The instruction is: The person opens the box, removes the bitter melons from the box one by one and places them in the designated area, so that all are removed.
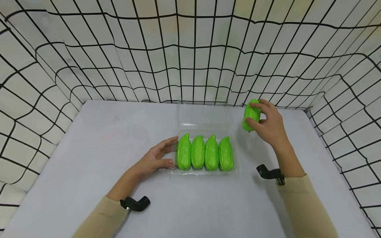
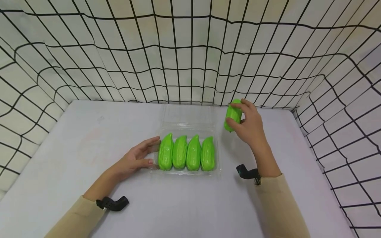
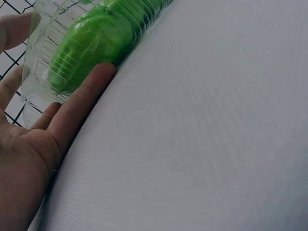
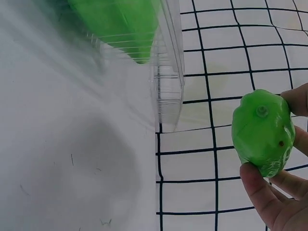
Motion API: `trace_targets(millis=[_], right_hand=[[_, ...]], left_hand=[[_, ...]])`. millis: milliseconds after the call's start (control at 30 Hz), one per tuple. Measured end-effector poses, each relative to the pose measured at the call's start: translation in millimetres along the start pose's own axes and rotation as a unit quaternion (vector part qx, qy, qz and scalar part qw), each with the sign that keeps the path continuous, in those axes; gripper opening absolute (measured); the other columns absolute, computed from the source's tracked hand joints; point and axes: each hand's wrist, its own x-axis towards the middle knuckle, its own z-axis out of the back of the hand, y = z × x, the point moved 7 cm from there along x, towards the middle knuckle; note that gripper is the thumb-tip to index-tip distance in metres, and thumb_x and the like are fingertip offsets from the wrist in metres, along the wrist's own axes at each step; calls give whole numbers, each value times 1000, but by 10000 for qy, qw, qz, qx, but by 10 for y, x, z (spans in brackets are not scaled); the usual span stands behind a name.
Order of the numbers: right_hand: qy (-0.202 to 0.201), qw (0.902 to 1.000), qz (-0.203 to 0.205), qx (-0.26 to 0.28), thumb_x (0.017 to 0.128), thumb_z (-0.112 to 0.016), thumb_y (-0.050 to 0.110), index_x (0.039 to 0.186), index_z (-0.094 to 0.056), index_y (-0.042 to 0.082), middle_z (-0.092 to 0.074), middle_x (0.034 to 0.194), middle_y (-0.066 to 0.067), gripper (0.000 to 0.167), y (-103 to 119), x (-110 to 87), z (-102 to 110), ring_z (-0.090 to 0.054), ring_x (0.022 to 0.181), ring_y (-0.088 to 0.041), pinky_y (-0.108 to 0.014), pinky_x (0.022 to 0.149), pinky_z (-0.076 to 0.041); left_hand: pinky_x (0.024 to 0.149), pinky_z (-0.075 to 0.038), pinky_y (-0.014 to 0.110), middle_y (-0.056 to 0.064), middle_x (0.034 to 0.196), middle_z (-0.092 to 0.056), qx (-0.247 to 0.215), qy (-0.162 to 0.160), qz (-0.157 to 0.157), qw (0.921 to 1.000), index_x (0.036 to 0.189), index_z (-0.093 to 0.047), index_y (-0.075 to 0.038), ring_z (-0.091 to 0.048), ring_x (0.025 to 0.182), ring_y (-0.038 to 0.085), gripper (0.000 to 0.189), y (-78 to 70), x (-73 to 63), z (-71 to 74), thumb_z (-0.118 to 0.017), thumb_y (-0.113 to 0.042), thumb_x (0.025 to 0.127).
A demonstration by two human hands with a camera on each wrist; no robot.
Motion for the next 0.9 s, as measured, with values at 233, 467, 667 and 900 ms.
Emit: trace_targets(millis=[233,467,667,900], right_hand=[[35,9999,-155,40,91,-71,26,136,-61,9,-37,155,-17,49,-70,121,-3,-52,128,-40,-54,88,-55],[93,9997,-240,24,90,-71,27,136,-61,11,-37,156,-15,49,-129,191,-20,-54,124,-45,-56,89,-54],[231,9988,-417,-79,92,-70,29,136,-60,11,-37,156,-16,49,-261,202,-71,-54,124,-47,-56,88,-55],[584,9978,-255,-207,92,-70,27,135,-61,8,-38,153,-22,48,-375,287,-270,-55,122,-48,-57,91,-52]], left_hand=[[98,-51,30,10,162,-27,-9,16,-48,10000,158,-25,-11,-30,146,36,80,-40,41,33,-67,-2,91],[94,-53,32,10,162,-26,-121,36,-23,9999,158,-25,-10,-30,146,37,79,-47,73,34,-66,-1,91],[95,-52,32,8,163,-26,-153,63,69,9998,158,-27,-13,-30,146,35,79,-1,69,-18,-67,-3,91],[95,-53,33,10,162,-27,-117,14,35,9999,158,-26,-12,-31,145,37,78,32,7,-6,-66,-2,91]])
